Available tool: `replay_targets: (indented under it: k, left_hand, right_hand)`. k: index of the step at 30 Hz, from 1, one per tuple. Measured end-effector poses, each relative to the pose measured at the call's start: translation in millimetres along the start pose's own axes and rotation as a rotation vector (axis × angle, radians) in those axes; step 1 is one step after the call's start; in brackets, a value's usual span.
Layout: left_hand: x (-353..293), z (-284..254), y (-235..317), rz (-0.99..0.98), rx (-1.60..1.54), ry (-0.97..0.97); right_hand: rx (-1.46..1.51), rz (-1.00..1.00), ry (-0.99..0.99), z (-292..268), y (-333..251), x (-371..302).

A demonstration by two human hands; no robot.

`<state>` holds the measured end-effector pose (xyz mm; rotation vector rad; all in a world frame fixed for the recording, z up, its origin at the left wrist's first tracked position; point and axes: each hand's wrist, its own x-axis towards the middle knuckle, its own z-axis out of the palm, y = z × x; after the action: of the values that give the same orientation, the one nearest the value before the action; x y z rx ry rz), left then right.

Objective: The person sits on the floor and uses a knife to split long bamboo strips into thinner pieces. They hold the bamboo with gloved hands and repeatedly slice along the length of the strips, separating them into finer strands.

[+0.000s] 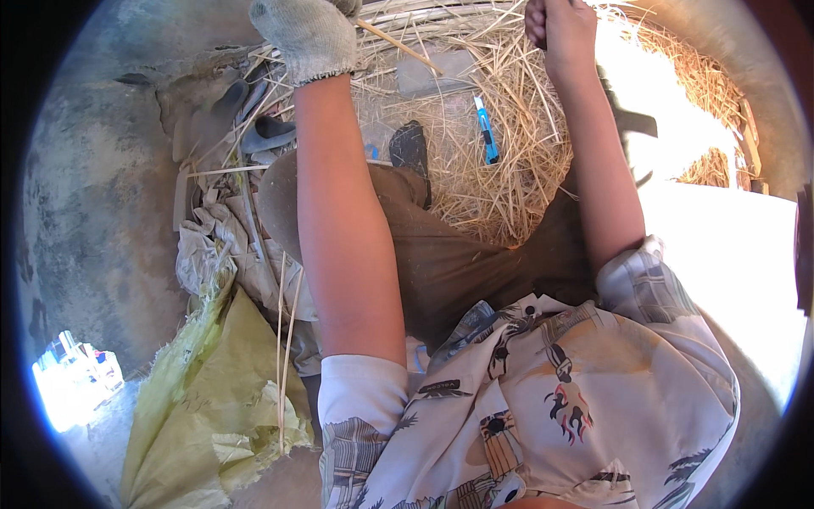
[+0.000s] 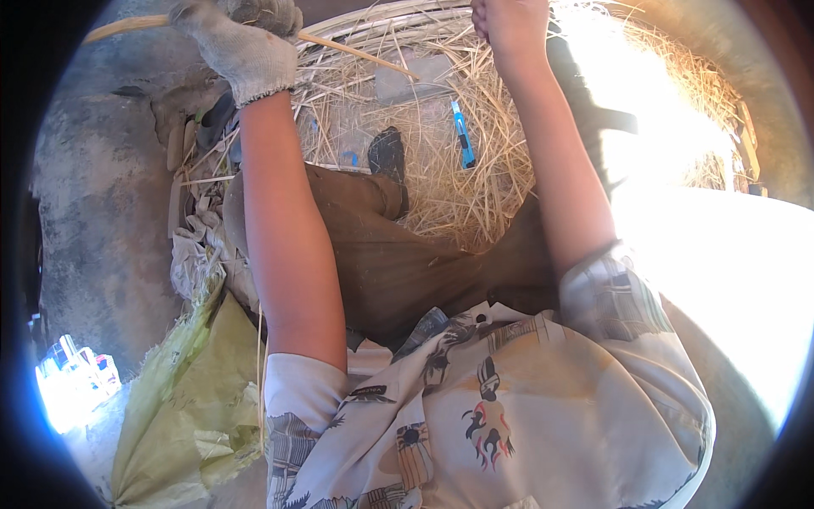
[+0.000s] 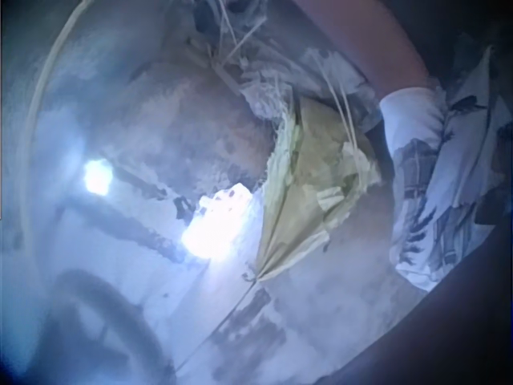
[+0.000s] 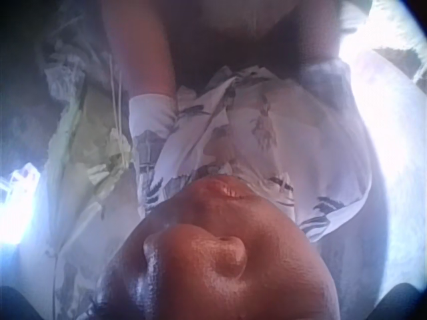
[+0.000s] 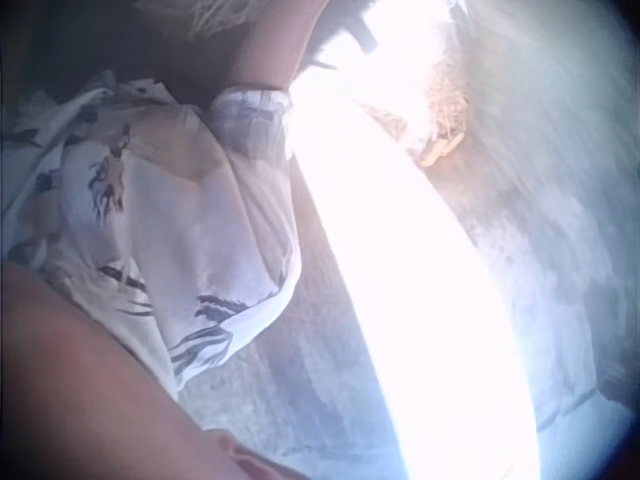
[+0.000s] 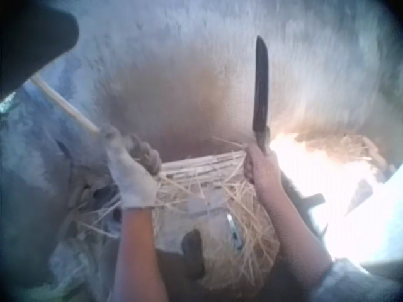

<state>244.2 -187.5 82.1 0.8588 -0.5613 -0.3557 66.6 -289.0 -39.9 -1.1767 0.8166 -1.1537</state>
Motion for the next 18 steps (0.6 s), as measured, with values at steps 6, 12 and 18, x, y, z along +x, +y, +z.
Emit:
replay_targets:
  k: [6,12,18]
  left_hand:
    - [0,2,1,-0.401,-0.484,-0.163]
    - [-6,-11,4,-0.064,-0.001,0.041]
    - [-5,8,-1,-0.123,0.023,-0.105]
  right_hand:
    - [-0.162,0.335,0.075,0,107,-28]
    - [-0.484,0.073,-0.122,-2,-6,32]
    - [0.141,-0.110,0.225,5,73,-20]
